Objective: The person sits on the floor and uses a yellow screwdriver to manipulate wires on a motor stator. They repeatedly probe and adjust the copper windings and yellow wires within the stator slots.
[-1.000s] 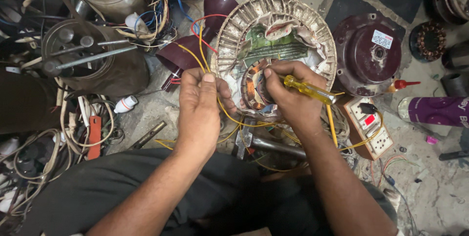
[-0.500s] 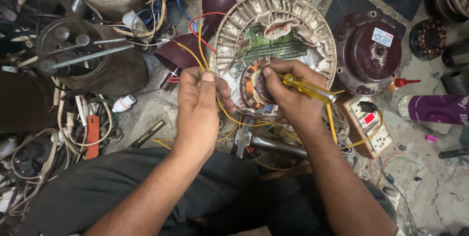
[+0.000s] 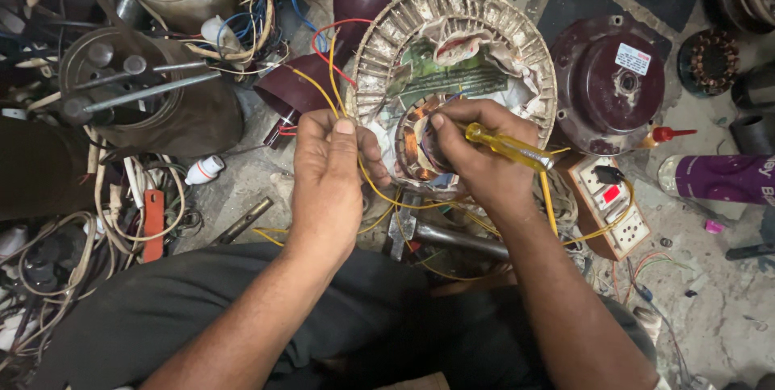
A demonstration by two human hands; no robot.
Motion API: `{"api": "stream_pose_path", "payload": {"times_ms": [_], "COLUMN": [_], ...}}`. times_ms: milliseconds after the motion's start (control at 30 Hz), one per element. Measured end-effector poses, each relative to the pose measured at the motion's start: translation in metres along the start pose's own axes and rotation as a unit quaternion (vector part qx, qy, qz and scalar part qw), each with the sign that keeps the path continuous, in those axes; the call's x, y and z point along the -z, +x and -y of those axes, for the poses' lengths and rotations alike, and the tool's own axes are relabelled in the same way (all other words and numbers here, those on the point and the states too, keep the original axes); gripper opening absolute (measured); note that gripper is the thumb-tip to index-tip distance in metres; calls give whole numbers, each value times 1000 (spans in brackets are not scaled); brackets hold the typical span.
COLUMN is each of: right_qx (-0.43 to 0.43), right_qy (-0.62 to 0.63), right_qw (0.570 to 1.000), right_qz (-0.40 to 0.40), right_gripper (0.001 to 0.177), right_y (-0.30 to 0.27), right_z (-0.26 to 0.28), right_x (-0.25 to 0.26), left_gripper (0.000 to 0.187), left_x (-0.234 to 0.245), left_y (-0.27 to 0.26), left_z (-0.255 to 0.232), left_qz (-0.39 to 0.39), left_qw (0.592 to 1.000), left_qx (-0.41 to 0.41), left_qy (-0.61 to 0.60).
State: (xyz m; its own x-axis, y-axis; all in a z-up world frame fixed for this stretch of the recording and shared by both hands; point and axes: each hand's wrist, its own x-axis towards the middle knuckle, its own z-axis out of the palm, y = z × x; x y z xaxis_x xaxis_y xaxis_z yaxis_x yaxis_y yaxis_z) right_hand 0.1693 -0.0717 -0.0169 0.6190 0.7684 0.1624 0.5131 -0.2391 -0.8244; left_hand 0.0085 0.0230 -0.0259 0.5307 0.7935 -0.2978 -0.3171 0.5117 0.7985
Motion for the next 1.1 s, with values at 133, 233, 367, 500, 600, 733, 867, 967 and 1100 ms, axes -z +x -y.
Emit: {"api": "stream_pose_path", "payload": {"times_ms": [133,233,367,500,600,733,867,967,1100], "right_qx": [21,-2,9,11,1,15,31,47,43], "right_qy": [-19,22,20,21,32,9,-5,0,-3], "right_qw": [1000,1000,1000,1000,999,1000,999,999,999], "right_qz": [-12,-4,2,-4,-6,2,-5,-14,-21], "right_gripper": [15,14,14,14,14,14,14,12,13], "right_y": [1,0,-1,-1,0,0,0,-1,0], "right_z": [-2,-2,-3,-4,-4,-3,-3,-4,-4], "right_x": [2,1,0,1,0,2,1,1,0], "left_gripper": [13,13,13,14,13,13,13,13,13], "left_x": [1,1,1,1,1,0,0,1,2], "left_y": [-1,0,0,-1,-1,-2,-2,-2,-1], "left_z": [0,0,1,1,-1,-1,0,1,2], "left_qz": [-3,-3,-3,0,-7,-3,-5,-8,-3], "left_qw": [1000,1000,1000,1000,1000,1000,1000,1000,1000], "left_qx": [-8,-6,-2,-16,0,-6,-1,5,-6], "left_qy": [25,22,14,24,28,20,17,22,20]}}
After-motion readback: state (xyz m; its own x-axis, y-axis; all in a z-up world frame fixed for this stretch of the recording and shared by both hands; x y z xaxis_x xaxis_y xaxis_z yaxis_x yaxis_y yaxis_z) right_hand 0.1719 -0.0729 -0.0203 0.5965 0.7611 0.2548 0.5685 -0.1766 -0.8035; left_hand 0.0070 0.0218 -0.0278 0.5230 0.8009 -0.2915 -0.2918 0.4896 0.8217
